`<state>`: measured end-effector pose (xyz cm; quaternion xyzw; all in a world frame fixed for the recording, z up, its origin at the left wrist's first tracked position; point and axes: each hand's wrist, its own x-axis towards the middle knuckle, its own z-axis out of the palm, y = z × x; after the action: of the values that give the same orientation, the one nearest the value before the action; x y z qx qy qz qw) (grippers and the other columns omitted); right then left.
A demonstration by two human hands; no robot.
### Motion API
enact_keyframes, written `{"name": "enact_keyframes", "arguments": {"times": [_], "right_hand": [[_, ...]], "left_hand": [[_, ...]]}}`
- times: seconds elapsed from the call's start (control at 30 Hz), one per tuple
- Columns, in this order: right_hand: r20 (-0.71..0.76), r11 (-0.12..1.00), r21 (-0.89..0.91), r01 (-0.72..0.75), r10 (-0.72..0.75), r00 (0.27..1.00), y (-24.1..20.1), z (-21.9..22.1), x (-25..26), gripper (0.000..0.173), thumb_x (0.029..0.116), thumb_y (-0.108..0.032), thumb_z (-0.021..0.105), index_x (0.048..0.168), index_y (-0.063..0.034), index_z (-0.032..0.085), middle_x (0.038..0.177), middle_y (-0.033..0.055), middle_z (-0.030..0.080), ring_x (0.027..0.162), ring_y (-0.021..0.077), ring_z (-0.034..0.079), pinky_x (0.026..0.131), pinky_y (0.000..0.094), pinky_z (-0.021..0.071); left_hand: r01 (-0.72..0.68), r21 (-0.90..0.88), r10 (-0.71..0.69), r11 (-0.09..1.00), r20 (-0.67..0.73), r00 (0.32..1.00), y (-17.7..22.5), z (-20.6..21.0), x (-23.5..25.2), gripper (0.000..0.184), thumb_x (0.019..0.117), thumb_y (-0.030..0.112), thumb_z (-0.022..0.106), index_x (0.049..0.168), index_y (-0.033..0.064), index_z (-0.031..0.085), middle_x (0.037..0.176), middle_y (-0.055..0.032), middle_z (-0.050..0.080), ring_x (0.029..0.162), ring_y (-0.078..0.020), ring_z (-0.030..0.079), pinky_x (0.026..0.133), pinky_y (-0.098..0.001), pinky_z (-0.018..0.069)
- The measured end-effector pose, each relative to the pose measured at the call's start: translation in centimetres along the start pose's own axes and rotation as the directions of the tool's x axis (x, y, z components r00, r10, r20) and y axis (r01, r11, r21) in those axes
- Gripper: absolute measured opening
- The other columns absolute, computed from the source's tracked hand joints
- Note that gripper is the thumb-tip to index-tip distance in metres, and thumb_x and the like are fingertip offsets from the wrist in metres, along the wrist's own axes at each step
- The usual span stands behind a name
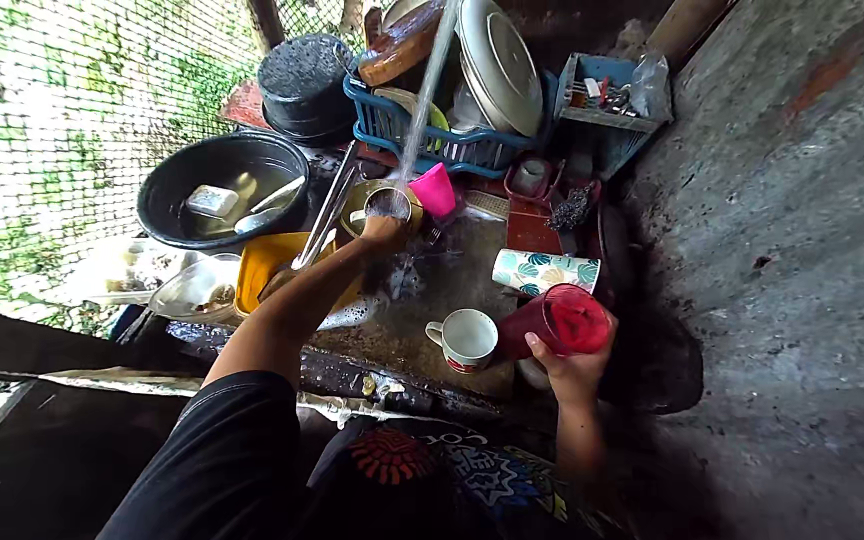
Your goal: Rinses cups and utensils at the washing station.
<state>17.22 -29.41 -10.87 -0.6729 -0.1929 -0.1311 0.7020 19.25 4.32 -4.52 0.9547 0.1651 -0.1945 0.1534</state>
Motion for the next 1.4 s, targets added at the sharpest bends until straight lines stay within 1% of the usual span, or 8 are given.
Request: {"name": "enact_keyframes", "arguments": {"times": [0.2,0.4,0.53,0.63,0.73,0.87,1.13,1.4], "right_hand": [[0.003,1.0,0.004,-0.007,0.007,1.0,0.5,-0.1,-0.1,0.115,0.0538,-0.026,0.097,0.142,0.0095,0.033,0.13,0.0094,0.061,0.119,0.0115,0.062,0.103,0.0288,0.055],[0.028,1.0,-0.006,-0.004,0.004,1.0,0.2,0.2,0.1,0.116,0.0519,-0.023,0.098,0.144,0.0051,0.034,0.133,0.0078,0.06,0.122,0.0132,0.061,0.105,0.0311,0.0549],[0.05,0.998,-0.059,0.021,-0.018,0.999,-0.6,0.6,0.8,0.114,0.0511,-0.031,0.098,0.143,0.001,0.038,0.131,0.0061,0.061,0.121,0.0139,0.062,0.103,0.0335,0.0559],[0.161,0.994,-0.057,0.096,-0.086,0.983,-1.6,1.1,2.6,0.103,0.0594,-0.026,0.097,0.143,-0.0052,0.04,0.131,-0.001,0.062,0.121,0.0092,0.062,0.103,0.0316,0.056],[0.291,0.985,-0.048,0.166,-0.145,0.946,-1.2,2.4,5.1,0.101,0.0646,-0.028,0.095,0.143,-0.0017,0.038,0.132,0.0012,0.059,0.123,0.0059,0.059,0.105,0.0271,0.0525],[0.495,0.958,-0.13,0.256,-0.161,0.854,-0.1,6.9,10.1,0.103,0.0585,-0.031,0.096,0.138,0.0081,0.044,0.129,0.0151,0.061,0.121,0.0113,0.061,0.105,0.0273,0.0518],[0.81,0.845,-0.155,0.513,-0.188,0.555,0.9,19.8,16.9,0.102,0.0528,-0.035,0.097,0.136,0.0032,0.052,0.137,0.0252,0.055,0.129,0.0345,0.055,0.111,0.0437,0.0456],[0.677,0.971,-0.166,0.173,-0.016,0.736,5.2,24.8,18.6,0.103,0.0563,-0.032,0.097,0.14,0.0018,0.047,0.133,0.0202,0.059,0.123,0.0232,0.061,0.106,0.0373,0.0513]], "left_hand": [[-0.169,-0.493,-0.038,0.854,-0.383,0.923,-4.2,4.2,6.6,0.04,0.1048,0.028,0.055,0.117,-0.0075,0.067,0.115,-0.0293,0.068,0.112,-0.0429,0.066,0.099,-0.0631,0.049],[-0.36,-0.919,-0.24,-0.16,-0.318,0.917,-3.4,3.4,7.1,0.031,0.1066,0.029,0.051,0.12,0.0026,0.057,0.094,-0.0064,0.067,0.08,-0.0156,0.068,0.075,-0.0365,0.0599],[-0.228,-0.865,-0.152,-0.447,-0.177,0.972,-2.4,3.4,4.6,0.045,0.1081,0.046,0.04,0.133,0.0117,0.053,0.108,-0.0064,0.067,0.093,-0.0186,0.068,0.081,-0.0384,0.0594],[-0.277,-0.926,-0.175,-0.255,-0.238,0.955,-2.8,3.7,1.6,0.038,0.1075,0.037,0.05,0.128,0.0059,0.057,0.101,-0.0073,0.07,0.089,-0.0181,0.07,0.08,-0.0383,0.0607],[-0.367,-0.849,-0.066,0.381,-0.421,0.905,-3.2,3.8,-3.1,0.023,0.0961,0.02,0.07,0.105,-0.001,0.065,0.084,-0.0018,0.07,0.073,-0.0075,0.068,0.073,-0.0312,0.0612],[-0.336,-0.344,0.216,0.877,-0.344,0.914,-2.7,6.2,-8.0,0.03,0.0914,0.031,0.077,0.097,0.0018,0.073,0.086,-0.0168,0.073,0.084,-0.0356,0.071,0.079,-0.0643,0.0554],[-0.159,0.036,0.157,0.987,0.042,0.987,-0.1,10.2,-11.6,0.026,0.0981,0.029,0.068,0.101,0.0041,0.073,0.094,-0.0204,0.072,0.093,-0.0439,0.07,0.076,-0.0666,0.0517],[-0.201,0.053,0.2,0.978,0.022,0.98,0.4,12.8,-11.6,0.025,0.0984,0.029,0.065,0.093,0.0056,0.073,0.089,-0.0168,0.072,0.089,-0.0393,0.071,0.074,-0.0619,0.0533]]}}
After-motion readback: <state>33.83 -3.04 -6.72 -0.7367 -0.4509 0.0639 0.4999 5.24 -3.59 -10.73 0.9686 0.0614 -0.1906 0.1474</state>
